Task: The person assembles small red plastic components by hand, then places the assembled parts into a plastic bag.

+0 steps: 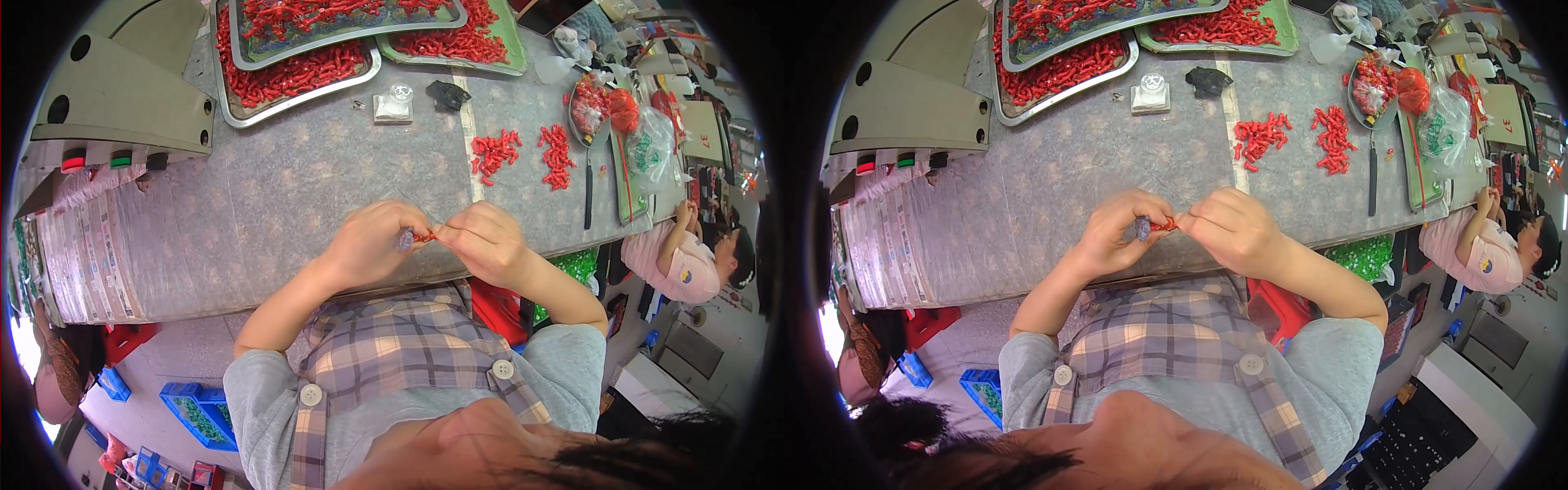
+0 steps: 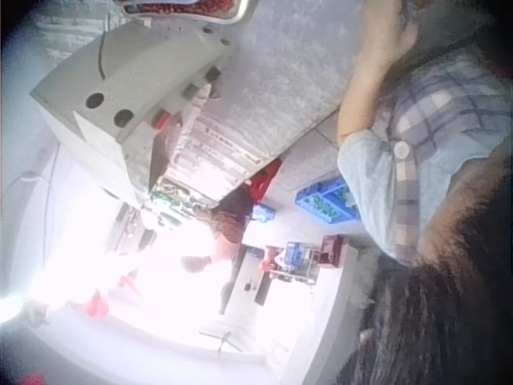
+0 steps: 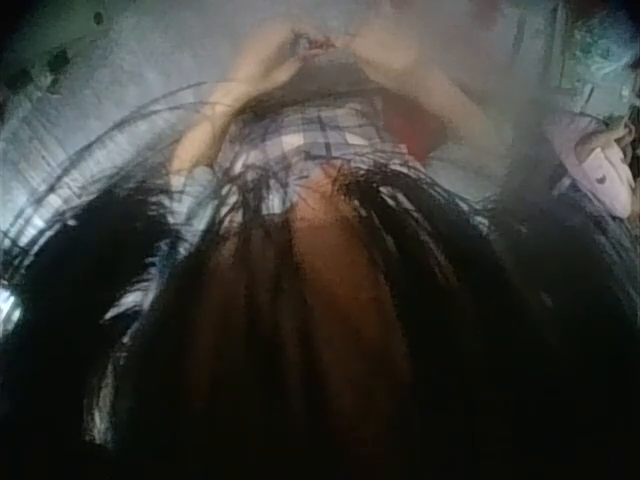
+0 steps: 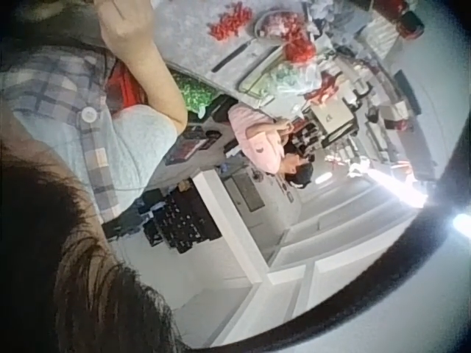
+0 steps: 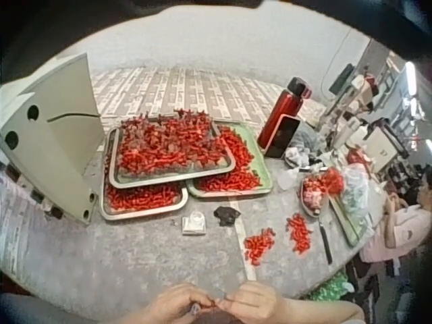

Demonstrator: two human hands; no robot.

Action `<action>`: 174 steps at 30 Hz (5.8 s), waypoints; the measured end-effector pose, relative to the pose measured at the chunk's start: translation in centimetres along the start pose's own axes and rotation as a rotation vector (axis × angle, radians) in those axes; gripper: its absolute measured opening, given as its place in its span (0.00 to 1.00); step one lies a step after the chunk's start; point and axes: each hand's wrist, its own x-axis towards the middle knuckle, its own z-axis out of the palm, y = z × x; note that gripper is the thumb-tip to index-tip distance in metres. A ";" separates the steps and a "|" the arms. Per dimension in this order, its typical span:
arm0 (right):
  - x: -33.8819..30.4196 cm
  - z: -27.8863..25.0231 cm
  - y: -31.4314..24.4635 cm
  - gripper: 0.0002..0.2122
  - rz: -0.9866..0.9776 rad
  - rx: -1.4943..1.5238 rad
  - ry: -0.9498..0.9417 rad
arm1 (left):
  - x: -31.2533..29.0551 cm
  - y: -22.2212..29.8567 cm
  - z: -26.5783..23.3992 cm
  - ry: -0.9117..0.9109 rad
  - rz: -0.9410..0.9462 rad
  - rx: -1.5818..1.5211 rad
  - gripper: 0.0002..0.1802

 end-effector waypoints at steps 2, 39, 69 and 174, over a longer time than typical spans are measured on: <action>0.0 0.0 0.0 0.09 -0.005 -0.002 0.005 | 0.0 0.0 0.0 0.005 -0.004 -0.008 0.12; 8.5 -2.2 2.3 0.07 0.503 0.350 -0.565 | -0.4 -2.2 -0.5 0.062 -0.807 -1.420 0.11; 2.7 0.7 0.6 0.07 0.195 0.135 0.102 | -0.2 -1.2 -0.1 0.025 -0.583 -0.761 0.22; 9.0 1.3 10.5 0.05 -0.033 -0.346 0.015 | 0.7 -0.8 -1.4 0.340 -0.727 -0.956 0.15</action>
